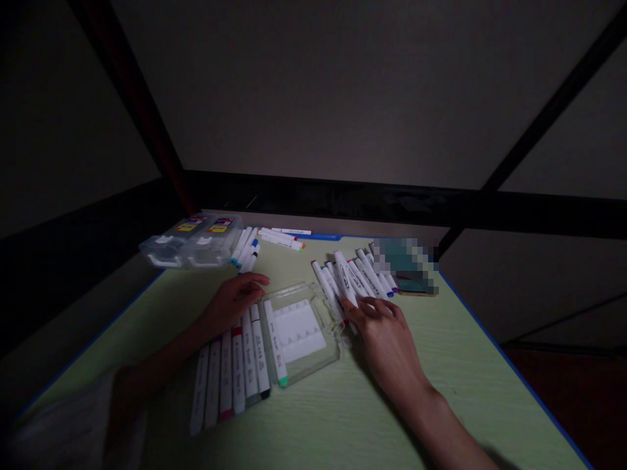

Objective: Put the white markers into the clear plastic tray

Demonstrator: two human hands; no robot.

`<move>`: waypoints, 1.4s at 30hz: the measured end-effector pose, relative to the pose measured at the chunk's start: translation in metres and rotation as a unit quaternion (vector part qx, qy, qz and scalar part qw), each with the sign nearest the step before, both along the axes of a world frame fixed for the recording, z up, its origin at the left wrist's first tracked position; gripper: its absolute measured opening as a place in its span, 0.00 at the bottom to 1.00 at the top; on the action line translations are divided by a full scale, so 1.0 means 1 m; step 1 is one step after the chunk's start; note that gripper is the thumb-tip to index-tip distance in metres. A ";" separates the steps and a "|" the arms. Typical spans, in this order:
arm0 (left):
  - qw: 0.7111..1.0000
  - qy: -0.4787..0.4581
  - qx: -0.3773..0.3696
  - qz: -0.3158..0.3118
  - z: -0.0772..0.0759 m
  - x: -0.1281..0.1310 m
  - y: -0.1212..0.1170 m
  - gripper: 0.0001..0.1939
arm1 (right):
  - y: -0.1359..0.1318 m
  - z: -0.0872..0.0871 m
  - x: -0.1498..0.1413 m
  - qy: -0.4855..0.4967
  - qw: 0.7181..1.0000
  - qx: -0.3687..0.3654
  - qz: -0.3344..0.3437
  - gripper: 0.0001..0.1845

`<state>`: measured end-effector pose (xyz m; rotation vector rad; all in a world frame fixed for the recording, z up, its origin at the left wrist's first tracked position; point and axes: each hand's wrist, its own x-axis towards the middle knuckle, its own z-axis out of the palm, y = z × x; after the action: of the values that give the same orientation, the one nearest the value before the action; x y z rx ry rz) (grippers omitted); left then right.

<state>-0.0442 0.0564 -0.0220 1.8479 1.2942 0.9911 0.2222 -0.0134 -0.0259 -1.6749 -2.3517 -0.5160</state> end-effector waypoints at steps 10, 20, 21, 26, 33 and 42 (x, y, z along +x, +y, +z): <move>1.000 0.004 -0.012 0.002 0.003 0.000 -0.001 0.10 | 0.002 -0.002 0.003 -0.010 1.000 0.002 0.000 0.23; 1.000 0.012 -0.005 0.000 0.002 0.001 -0.001 0.09 | 0.000 0.003 0.000 -0.015 1.000 -0.009 -0.005 0.27; 1.000 0.013 -0.005 0.000 0.002 0.001 -0.001 0.09 | 0.000 0.003 -0.001 -0.015 1.000 -0.010 -0.006 0.27; 1.000 0.021 -0.001 0.001 0.002 0.001 0.000 0.09 | 0.000 0.003 -0.001 -0.012 1.000 -0.013 -0.009 0.24; 1.000 0.025 -0.002 -0.004 0.002 0.000 -0.001 0.09 | 0.000 0.000 0.000 -0.011 1.000 -0.017 -0.006 0.22; 1.000 0.026 -0.006 -0.002 0.001 0.001 0.001 0.08 | 0.001 -0.004 0.001 -0.002 1.000 -0.004 0.010 0.20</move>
<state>-0.0433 0.0571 -0.0209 1.8777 1.3222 0.9373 0.2237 -0.0123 -0.0296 -1.6535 -2.3730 -0.5083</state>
